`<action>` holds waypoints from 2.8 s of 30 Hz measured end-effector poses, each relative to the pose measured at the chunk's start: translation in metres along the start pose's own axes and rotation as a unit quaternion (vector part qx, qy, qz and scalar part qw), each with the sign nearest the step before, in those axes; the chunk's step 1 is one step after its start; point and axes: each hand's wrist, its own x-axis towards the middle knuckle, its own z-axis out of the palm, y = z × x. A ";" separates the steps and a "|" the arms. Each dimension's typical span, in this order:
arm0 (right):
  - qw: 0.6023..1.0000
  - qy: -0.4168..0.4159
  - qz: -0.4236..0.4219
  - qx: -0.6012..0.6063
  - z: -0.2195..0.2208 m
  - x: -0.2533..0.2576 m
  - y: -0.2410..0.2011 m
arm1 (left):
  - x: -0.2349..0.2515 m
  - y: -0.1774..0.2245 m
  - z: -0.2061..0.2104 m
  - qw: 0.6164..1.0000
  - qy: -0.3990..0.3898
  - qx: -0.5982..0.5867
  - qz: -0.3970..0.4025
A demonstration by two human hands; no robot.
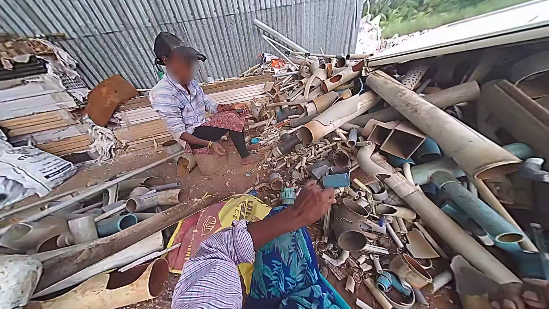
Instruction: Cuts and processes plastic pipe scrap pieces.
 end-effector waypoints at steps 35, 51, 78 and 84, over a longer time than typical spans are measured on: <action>0.841 0.122 0.515 -0.109 0.056 -0.076 0.178 | 0.112 -0.021 0.057 0.972 -0.163 -0.156 -0.059; 0.820 0.104 0.493 -0.272 -0.032 -0.041 0.226 | 0.094 0.002 0.059 0.961 -0.242 -0.130 -0.008; 0.601 -0.144 0.421 -0.664 -0.160 -0.030 0.242 | 0.120 0.035 0.108 0.887 -0.457 0.037 0.048; 0.755 0.094 0.416 -0.498 -0.134 0.010 0.197 | 0.127 0.033 0.106 0.890 -0.454 0.033 0.036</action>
